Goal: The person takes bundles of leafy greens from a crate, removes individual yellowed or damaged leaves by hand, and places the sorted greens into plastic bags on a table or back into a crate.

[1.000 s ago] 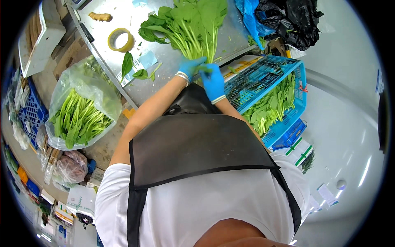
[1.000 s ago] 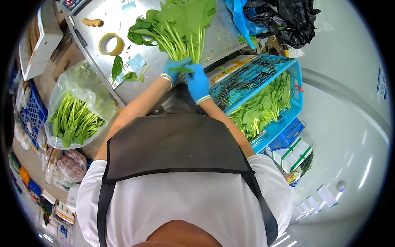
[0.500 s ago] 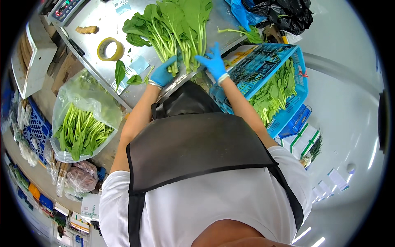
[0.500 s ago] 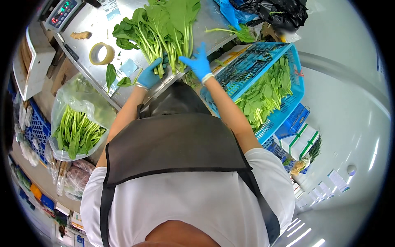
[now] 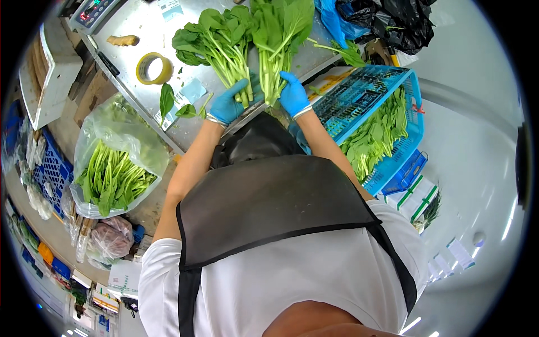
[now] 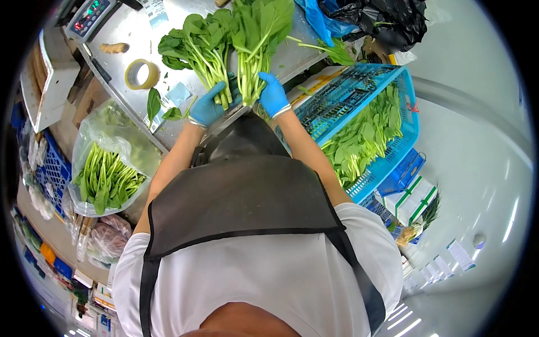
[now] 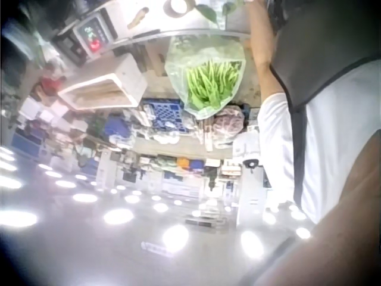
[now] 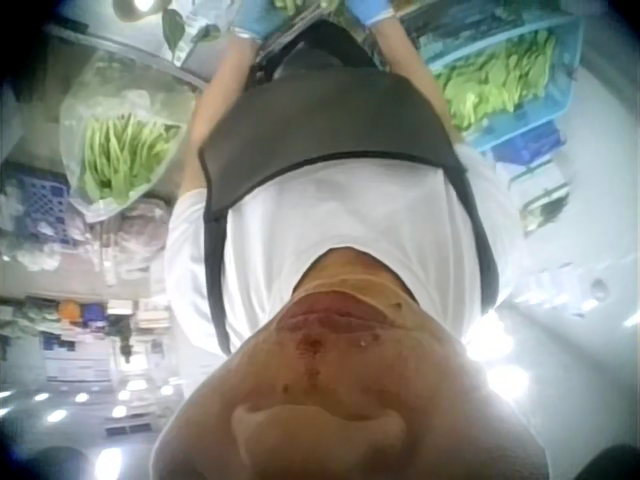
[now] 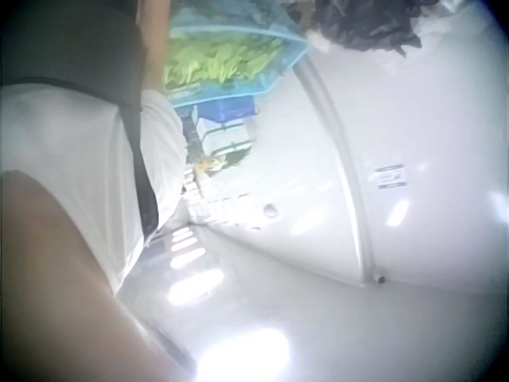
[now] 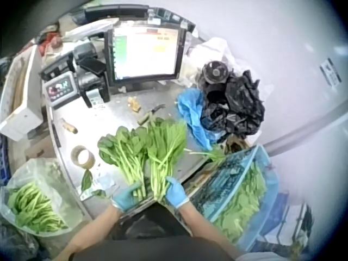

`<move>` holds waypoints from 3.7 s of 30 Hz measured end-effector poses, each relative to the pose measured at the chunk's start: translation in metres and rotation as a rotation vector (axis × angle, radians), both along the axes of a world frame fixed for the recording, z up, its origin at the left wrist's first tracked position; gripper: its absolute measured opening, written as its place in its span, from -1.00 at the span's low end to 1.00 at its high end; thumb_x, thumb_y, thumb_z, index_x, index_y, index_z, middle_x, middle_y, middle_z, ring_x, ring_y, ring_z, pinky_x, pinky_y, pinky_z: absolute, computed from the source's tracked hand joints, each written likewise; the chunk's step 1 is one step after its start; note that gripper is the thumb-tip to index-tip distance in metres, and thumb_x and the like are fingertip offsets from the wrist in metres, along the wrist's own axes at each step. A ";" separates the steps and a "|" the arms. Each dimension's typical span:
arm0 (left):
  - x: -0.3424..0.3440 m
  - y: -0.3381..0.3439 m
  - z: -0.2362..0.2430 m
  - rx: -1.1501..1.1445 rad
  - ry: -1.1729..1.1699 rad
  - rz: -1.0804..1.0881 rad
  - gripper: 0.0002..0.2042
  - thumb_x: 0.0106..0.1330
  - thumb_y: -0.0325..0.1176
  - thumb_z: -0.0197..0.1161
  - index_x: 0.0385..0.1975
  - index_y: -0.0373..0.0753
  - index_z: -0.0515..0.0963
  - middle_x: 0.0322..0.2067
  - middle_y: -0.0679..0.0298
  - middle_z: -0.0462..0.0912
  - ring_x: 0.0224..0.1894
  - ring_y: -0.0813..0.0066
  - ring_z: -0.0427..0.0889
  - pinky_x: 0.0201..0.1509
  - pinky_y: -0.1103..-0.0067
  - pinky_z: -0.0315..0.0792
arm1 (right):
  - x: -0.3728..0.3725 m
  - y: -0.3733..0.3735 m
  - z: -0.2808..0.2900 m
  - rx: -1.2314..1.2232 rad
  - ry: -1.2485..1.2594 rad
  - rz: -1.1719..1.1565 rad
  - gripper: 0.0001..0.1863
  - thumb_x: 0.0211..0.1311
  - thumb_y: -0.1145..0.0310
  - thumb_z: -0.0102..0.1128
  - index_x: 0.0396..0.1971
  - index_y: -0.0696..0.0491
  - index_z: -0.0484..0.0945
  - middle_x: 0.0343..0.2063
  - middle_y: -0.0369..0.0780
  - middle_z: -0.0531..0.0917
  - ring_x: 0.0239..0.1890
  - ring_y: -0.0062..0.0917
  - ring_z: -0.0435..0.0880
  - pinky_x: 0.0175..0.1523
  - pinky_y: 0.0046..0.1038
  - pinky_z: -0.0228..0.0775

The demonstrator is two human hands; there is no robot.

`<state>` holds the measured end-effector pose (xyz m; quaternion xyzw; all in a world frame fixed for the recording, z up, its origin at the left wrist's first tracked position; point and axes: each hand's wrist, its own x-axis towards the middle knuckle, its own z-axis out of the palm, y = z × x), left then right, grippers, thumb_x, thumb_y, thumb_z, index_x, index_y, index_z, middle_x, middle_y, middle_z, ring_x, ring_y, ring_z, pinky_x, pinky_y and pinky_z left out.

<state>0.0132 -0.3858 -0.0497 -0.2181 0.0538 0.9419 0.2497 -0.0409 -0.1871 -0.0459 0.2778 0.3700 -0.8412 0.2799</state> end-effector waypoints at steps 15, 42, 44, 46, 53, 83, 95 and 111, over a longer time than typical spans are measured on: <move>-0.034 0.035 0.031 -1.526 0.470 -0.360 -0.42 0.05 -0.44 0.36 0.10 -0.46 0.32 -0.02 -0.01 0.55 -0.09 0.21 0.62 0.00 0.39 0.50 | -0.054 0.002 0.013 -0.035 0.197 0.444 -0.10 0.27 -0.34 -0.24 0.36 0.09 0.08 0.28 -0.11 0.32 0.30 -0.29 0.31 0.38 -0.20 0.12; 0.020 -0.059 0.196 -1.640 0.211 0.118 -0.48 0.10 -0.06 0.41 0.00 -0.23 0.51 -0.17 0.11 0.64 -0.21 0.34 0.65 -0.13 0.50 0.53 | -0.003 -0.069 0.058 -0.525 0.147 0.488 0.00 0.07 -0.23 0.19 0.37 0.11 0.08 0.25 0.05 0.31 0.18 -0.17 0.45 0.26 -0.12 0.33; 0.011 -0.079 0.177 -1.350 0.074 0.232 -0.52 0.18 -0.08 0.35 -0.07 -0.35 0.51 -0.22 0.17 0.65 -0.18 0.45 0.61 -0.08 0.57 0.49 | 0.000 -0.066 0.049 -0.575 0.155 0.537 -0.07 0.14 -0.24 0.09 0.37 0.05 0.10 0.25 0.06 0.30 0.14 -0.12 0.48 0.23 -0.09 0.36; 0.014 -0.082 0.139 -1.284 0.070 0.190 -0.45 0.20 -0.09 0.34 0.04 -0.40 0.45 -0.13 0.15 0.63 -0.10 0.47 0.59 -0.05 0.58 0.48 | 0.001 -0.068 0.056 -0.535 0.167 0.513 -0.04 0.10 -0.21 0.16 0.36 0.10 0.10 0.23 0.07 0.33 0.13 -0.12 0.49 0.21 -0.10 0.38; 0.004 -0.011 0.088 -0.709 0.340 -0.018 -0.31 0.16 -0.39 0.36 0.29 -0.35 0.19 0.04 0.18 0.52 0.02 0.44 0.54 0.10 0.53 0.43 | -0.028 -0.028 0.022 0.038 0.230 0.490 -0.29 0.36 -0.13 -0.05 0.29 0.11 0.22 0.21 -0.13 0.41 0.23 -0.30 0.41 0.34 -0.22 0.21; -0.013 0.006 -0.014 -0.707 0.003 -0.191 -0.72 0.25 -0.43 0.22 -0.04 -0.28 0.49 -0.35 0.28 0.62 -0.40 0.49 0.58 -0.34 0.54 0.51 | -0.057 -0.075 0.028 1.412 0.945 0.587 -0.59 0.12 0.12 0.30 -0.05 -0.04 0.58 -0.31 -0.15 0.61 -0.29 -0.24 0.60 -0.14 -0.28 0.46; -0.014 -0.004 -0.025 -0.647 -0.007 -0.212 -0.72 0.25 -0.40 0.28 -0.08 -0.33 0.54 -0.32 0.25 0.67 -0.36 0.44 0.64 -0.28 0.55 0.55 | -0.042 0.088 0.048 0.642 0.297 -0.027 -0.61 0.24 0.21 0.23 -0.07 0.19 0.56 -0.02 -0.12 0.54 -0.34 -0.49 0.64 -0.23 -0.44 0.52; -0.015 0.010 -0.007 -0.552 0.031 -0.287 -0.77 0.26 -0.38 0.29 -0.15 -0.34 0.56 -0.33 0.21 0.67 -0.35 0.45 0.64 -0.30 0.55 0.53 | 0.013 -0.022 0.031 1.081 0.541 0.506 -0.75 0.01 0.33 0.32 -0.32 0.11 0.55 -0.52 -0.18 0.63 -0.49 -0.46 0.60 -0.30 -0.43 0.47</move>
